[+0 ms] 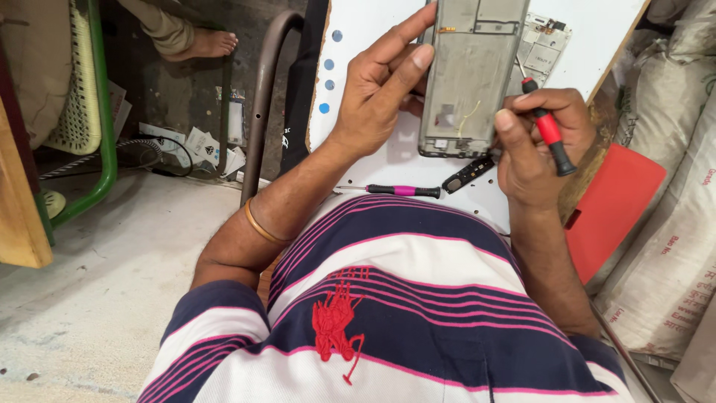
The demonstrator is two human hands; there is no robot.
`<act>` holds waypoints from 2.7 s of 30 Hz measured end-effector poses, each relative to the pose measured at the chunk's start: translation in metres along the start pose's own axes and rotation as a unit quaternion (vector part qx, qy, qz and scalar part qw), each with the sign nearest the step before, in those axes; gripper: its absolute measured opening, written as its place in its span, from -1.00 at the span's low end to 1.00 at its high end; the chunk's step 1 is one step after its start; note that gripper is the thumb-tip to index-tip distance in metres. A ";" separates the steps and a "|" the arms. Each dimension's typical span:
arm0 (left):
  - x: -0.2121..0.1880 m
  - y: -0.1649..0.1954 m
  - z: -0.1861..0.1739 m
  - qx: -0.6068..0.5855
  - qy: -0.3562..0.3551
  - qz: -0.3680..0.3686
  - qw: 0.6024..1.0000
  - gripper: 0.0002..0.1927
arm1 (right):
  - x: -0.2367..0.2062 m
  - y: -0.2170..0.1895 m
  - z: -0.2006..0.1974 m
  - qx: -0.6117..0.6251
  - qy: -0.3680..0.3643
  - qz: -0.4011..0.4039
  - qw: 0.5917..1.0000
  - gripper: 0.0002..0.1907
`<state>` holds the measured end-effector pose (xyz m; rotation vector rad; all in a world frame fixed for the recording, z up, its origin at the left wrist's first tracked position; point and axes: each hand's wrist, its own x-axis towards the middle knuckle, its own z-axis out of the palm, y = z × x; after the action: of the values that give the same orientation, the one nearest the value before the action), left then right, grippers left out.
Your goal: The person uses a screwdriver to pry and scrape the interior of a disassembled mobile phone frame, then picks up a second phone frame and repeats the scraping action along the edges and corners.
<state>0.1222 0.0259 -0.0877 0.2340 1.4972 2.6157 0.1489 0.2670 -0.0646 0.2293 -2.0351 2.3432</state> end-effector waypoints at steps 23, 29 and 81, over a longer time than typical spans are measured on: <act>0.004 -0.002 -0.009 -0.058 -0.026 -0.013 0.998 -0.50 | 0.003 0.006 -0.008 0.029 -0.011 -0.002 1.000 -0.79; -0.001 0.001 0.001 0.058 -0.045 0.046 0.996 -0.25 | 0.001 0.003 -0.002 -0.009 0.000 -0.019 1.000 -0.77; -0.013 0.039 0.025 0.427 -0.018 0.199 0.882 -0.90 | -0.007 0.003 0.009 -0.153 -0.009 -0.118 0.981 -0.76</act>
<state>0.1388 0.0252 -0.0427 0.7180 2.7330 1.9450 0.1564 0.2583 -0.0671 0.4531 -2.2000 1.8700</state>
